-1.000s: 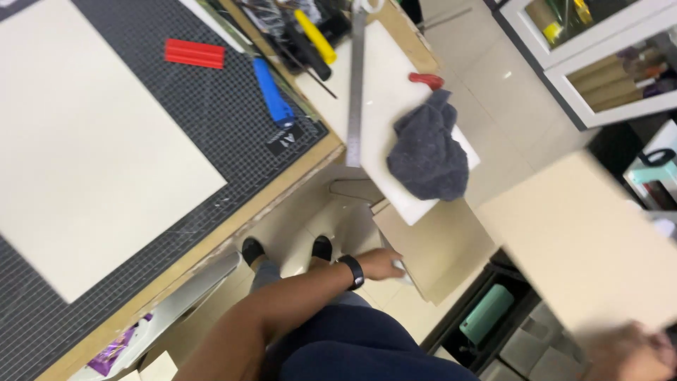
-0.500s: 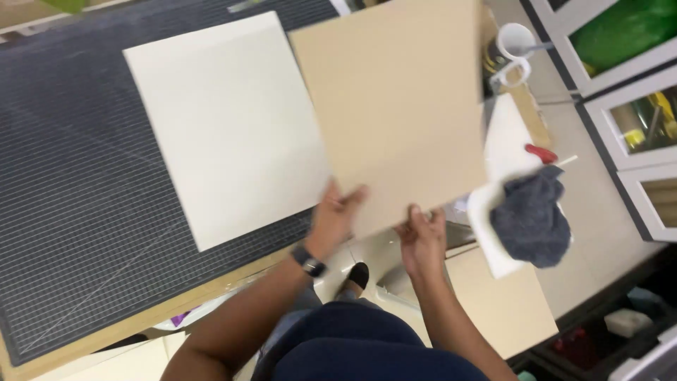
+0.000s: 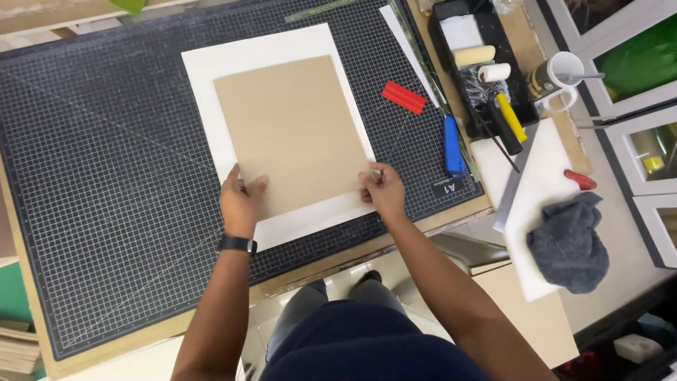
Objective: Cutting a paper sheet to size, applying glue to a board using a roller, and mounting the board onto the paper before smoothing it with a squeegee.
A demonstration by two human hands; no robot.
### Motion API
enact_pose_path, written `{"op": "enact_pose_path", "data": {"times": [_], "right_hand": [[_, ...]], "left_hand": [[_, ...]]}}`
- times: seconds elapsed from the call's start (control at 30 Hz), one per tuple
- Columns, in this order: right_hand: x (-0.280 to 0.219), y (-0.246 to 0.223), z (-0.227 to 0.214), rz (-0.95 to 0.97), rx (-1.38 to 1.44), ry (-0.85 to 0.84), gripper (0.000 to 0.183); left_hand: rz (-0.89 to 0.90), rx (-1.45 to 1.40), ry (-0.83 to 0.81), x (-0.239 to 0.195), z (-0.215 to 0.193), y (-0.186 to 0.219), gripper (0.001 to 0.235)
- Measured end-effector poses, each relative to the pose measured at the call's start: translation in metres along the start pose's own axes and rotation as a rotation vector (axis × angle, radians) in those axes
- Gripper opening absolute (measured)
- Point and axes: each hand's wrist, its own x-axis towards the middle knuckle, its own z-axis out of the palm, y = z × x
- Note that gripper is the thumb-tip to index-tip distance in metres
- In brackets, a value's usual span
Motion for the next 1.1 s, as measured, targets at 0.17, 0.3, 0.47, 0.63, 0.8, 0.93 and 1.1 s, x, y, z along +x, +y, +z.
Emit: {"op": "enact_pose_path", "data": {"times": [0.17, 0.3, 0.47, 0.63, 0.8, 0.93, 1.1], "right_hand": [[0.0, -0.057, -0.05, -0.347, -0.867, 0.211, 0.036], [0.051, -0.097, -0.158, -0.673, -0.827, 0.471, 0.025], [0.121, -0.115, -0.254, -0.816, -1.151, 0.604, 0.036], [0.149, -0.103, -0.257, -0.542, -1.498, 0.366, 0.037], [0.179, -0.122, -0.287, -0.512, -1.438, 0.377, 0.03], [0.195, -0.113, -0.309, -0.258, -1.356, 0.106, 0.041], [0.179, -0.133, -0.336, -0.351, -1.389, -0.005, 0.045]], "left_hand": [[0.126, 0.392, 0.201, -0.016, 0.007, 0.001, 0.072], [0.355, 0.38, 0.283, -0.024, 0.022, 0.013, 0.061], [0.815, 0.033, -0.073, -0.051, 0.09, 0.119, 0.045], [1.036, 0.057, -0.369, -0.071, 0.233, 0.203, 0.031], [1.182, 0.031, -0.477, -0.063, 0.376, 0.251, 0.024], [1.265, 0.075, -0.514, -0.059, 0.418, 0.271, 0.031], [1.266, 0.204, -0.556, -0.064, 0.409, 0.285, 0.054]]}}
